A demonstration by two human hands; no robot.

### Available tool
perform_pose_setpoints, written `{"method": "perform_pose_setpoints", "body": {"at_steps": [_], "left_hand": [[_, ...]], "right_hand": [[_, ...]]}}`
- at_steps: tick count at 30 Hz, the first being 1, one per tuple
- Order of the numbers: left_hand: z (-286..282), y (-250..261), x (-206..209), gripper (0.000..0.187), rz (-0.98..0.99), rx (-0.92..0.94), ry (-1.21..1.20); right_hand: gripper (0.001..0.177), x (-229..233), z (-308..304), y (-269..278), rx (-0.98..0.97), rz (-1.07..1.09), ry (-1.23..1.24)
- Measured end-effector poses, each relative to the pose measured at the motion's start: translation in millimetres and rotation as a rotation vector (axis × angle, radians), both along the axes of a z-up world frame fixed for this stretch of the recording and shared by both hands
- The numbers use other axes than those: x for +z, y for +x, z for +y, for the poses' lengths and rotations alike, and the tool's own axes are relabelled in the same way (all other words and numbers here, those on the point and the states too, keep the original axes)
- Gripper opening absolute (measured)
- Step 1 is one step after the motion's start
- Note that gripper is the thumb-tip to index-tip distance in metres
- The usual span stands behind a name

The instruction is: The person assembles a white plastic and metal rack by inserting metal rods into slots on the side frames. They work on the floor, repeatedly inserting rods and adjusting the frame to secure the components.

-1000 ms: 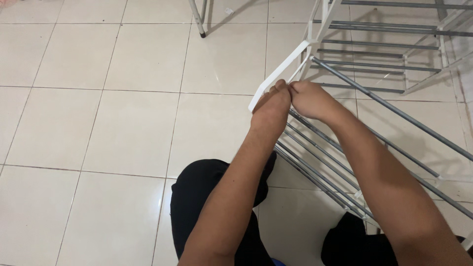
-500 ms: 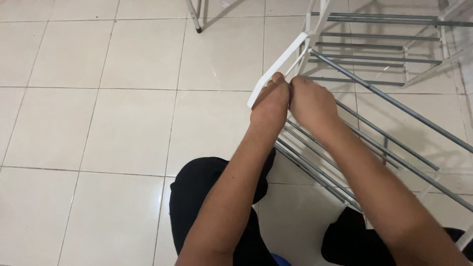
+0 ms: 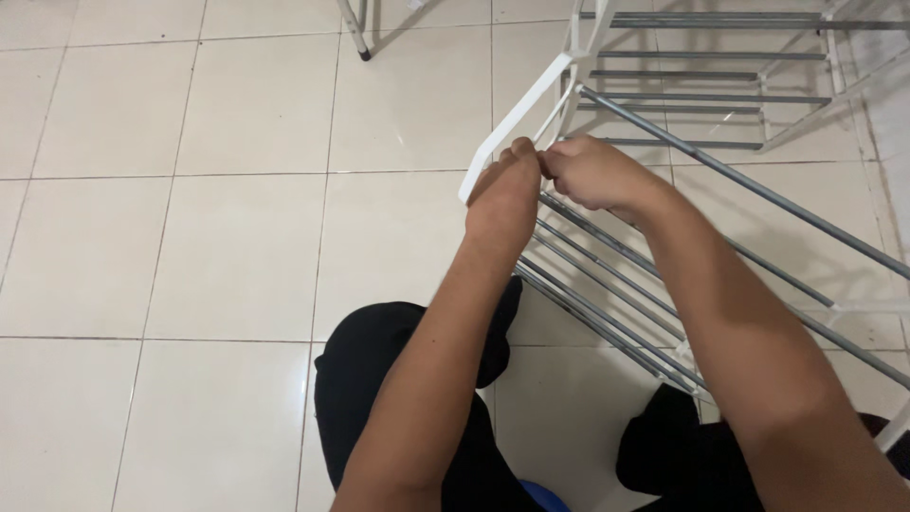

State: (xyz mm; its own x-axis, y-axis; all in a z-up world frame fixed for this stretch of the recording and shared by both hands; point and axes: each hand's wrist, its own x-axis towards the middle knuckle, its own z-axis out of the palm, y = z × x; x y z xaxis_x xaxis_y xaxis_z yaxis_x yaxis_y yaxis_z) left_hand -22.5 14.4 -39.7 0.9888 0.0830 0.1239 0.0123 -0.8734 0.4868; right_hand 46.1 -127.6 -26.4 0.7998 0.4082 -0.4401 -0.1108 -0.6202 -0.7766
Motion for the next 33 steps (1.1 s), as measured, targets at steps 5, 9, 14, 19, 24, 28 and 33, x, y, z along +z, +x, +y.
{"method": "perform_pose_setpoints", "body": {"at_steps": [5,9,14,19,24,28,33], "left_hand": [[1.8,4.9,4.4,0.013,0.072,0.027,-0.057],[-0.3,10.8,7.9,0.018,0.086,0.017,0.02],[-2.6,6.4,9.0,0.015,0.101,0.011,-0.033],[3.5,6.4,15.5,0.018,0.14,0.016,-0.029],[6.3,10.5,15.2,0.015,0.092,-0.005,0.009],[4.5,11.9,9.1,0.02,0.042,-0.053,0.027],[4.9,23.2,8.3,0.018,0.069,-0.033,0.002]], "right_hand": [[0.036,-2.1,4.1,4.9,0.031,-0.078,0.049],[0.02,-6.4,17.3,-26.9,0.111,-0.803,-0.501],[0.012,-9.1,20.4,-52.9,0.143,-1.188,-0.644],[0.011,-4.4,19.9,-38.3,0.183,-0.879,-0.596],[0.019,-8.4,14.5,-3.7,0.161,-0.66,-0.294],[0.036,-9.4,-3.5,23.0,0.005,0.046,0.062],[0.032,-3.0,10.4,14.7,0.003,-0.196,-0.168]]}}
